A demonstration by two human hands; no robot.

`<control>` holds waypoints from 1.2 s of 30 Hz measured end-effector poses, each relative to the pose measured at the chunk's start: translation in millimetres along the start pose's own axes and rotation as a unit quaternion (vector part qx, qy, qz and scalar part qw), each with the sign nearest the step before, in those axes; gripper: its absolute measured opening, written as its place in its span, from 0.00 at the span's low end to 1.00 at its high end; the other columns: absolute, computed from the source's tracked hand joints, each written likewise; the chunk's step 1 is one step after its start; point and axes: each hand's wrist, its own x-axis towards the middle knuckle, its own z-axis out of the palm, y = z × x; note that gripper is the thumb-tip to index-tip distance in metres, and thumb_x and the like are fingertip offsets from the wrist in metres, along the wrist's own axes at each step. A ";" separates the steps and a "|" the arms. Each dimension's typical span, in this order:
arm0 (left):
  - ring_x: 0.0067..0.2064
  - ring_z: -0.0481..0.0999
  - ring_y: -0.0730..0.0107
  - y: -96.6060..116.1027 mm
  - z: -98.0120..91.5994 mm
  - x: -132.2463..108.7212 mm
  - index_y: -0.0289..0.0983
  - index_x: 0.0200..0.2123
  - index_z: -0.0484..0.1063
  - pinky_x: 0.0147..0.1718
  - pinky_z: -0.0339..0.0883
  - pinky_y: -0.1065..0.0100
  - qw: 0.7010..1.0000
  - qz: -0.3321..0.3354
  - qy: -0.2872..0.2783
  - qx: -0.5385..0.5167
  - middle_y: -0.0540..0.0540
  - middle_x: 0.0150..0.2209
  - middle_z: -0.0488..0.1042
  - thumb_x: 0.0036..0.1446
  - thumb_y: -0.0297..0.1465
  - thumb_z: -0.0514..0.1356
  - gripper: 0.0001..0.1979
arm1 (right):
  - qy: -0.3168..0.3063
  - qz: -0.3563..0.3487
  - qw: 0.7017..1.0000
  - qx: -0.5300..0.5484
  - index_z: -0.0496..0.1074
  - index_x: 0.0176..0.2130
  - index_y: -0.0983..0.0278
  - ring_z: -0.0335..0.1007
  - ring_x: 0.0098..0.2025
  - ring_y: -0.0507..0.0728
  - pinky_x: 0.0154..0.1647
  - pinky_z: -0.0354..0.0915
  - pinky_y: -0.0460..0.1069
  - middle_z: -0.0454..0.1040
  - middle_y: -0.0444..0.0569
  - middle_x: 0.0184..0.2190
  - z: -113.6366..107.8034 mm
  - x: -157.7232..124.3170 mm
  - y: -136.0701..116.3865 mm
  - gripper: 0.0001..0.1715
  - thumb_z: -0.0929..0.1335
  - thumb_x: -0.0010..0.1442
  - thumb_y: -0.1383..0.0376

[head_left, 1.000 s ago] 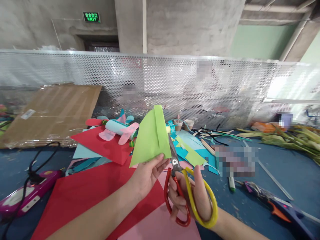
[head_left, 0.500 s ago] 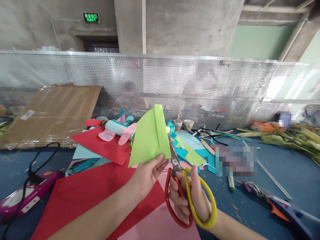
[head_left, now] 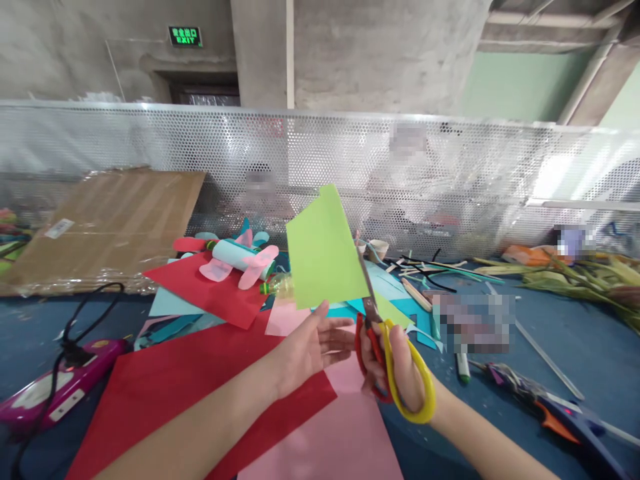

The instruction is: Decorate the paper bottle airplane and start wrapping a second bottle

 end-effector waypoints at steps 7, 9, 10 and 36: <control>0.29 0.72 0.71 10.2 -12.3 8.5 0.37 0.25 0.71 0.31 0.67 0.73 0.924 0.283 0.177 0.186 0.50 0.25 0.71 0.50 0.39 0.68 0.13 | -0.021 -0.136 0.912 -0.387 0.63 0.29 0.61 0.57 0.23 0.53 0.25 0.54 0.49 0.64 0.44 0.22 -23.4 -3.9 -24.9 0.28 0.66 0.56 0.40; 0.32 0.72 0.72 19.6 -21.3 11.4 0.40 0.31 0.70 0.33 0.67 0.74 0.877 0.369 0.252 0.176 0.52 0.28 0.70 0.48 0.34 0.69 0.11 | -0.049 -0.133 0.899 -0.415 0.65 0.29 0.61 0.56 0.23 0.53 0.26 0.54 0.50 0.64 0.45 0.22 -24.1 -5.6 -27.0 0.27 0.66 0.57 0.41; 0.35 0.73 0.71 25.0 -26.4 12.1 0.41 0.36 0.70 0.36 0.67 0.73 0.857 0.394 0.276 0.182 0.52 0.31 0.70 0.47 0.31 0.69 0.13 | -0.064 -0.128 0.898 -0.416 0.65 0.29 0.62 0.56 0.23 0.53 0.26 0.54 0.50 0.63 0.44 0.22 -24.4 -6.7 -27.4 0.26 0.65 0.59 0.42; 0.63 0.57 0.50 51.9 -72.9 19.7 0.47 0.30 0.82 0.60 0.56 0.48 0.589 0.375 0.031 0.716 0.48 0.46 0.77 0.54 0.29 0.66 0.06 | -0.275 0.149 0.877 -0.365 0.58 0.30 0.61 0.61 0.24 0.50 0.37 0.73 0.52 0.59 0.41 0.25 -55.5 -22.4 -51.5 0.38 0.49 0.59 0.33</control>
